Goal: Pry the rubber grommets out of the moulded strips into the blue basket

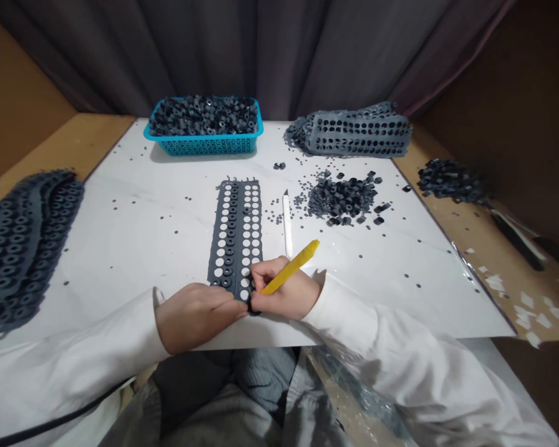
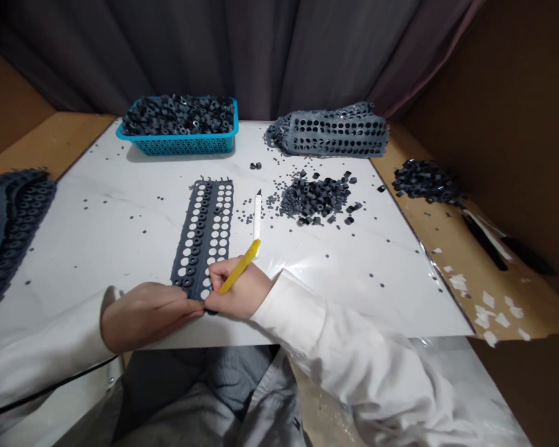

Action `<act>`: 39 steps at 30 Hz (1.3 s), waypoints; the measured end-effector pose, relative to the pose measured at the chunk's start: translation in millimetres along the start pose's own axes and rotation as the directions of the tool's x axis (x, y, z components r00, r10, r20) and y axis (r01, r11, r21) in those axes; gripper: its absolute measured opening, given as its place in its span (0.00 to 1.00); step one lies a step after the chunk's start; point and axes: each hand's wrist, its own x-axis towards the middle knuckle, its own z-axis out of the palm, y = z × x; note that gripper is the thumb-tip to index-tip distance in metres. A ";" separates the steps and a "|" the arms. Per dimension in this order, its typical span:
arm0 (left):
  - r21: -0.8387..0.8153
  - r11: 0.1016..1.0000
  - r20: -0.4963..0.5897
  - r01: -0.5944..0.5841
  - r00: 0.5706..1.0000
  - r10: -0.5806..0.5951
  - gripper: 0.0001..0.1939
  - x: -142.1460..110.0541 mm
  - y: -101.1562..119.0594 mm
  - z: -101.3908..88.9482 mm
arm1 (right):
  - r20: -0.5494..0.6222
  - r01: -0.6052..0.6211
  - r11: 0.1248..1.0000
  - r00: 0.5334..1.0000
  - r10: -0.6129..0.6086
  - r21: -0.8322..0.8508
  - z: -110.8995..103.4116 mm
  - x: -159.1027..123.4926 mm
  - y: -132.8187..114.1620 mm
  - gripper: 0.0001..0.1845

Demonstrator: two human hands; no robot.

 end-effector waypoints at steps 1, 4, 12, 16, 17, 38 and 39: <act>-0.033 0.999 -0.003 0.035 0.999 -0.035 0.19 -1.5 0.0 -1.5 | 0.004 0.002 1.000 1.000 -0.002 0.001 0.0 -0.3 0.1 0.12; -0.125 0.981 0.041 0.149 0.989 -0.144 0.13 -6.2 -0.6 -4.7 | 0.005 -0.009 1.000 1.000 0.009 -0.001 0.2 -0.7 -0.1 0.12; -0.276 0.931 -0.006 0.239 0.968 -0.250 0.10 -7.0 -4.7 -2.6 | 0.005 -0.048 0.999 0.999 0.048 0.008 -0.7 0.1 -3.1 0.12; -0.242 0.938 -0.016 0.250 0.965 -0.261 0.12 -6.9 -8.5 -8.3 | 0.027 -0.075 0.997 0.997 0.074 0.025 -1.3 -1.1 -3.2 0.11; -0.239 0.937 -0.012 0.253 0.964 -0.264 0.12 -7.4 -8.8 -9.6 | 0.028 -0.078 0.997 0.997 0.078 0.020 -1.3 -1.4 -3.0 0.11; -0.429 0.797 0.349 0.425 0.892 -0.287 0.12 9.7 -13.6 -10.9 | 0.024 -0.039 0.999 0.999 0.039 0.010 -2.2 -0.6 -2.0 0.12; -0.440 0.786 0.360 0.435 0.887 -0.289 0.12 9.9 -14.2 -11.0 | 0.024 -0.038 0.999 0.999 0.038 0.006 -2.3 -0.7 -1.6 0.12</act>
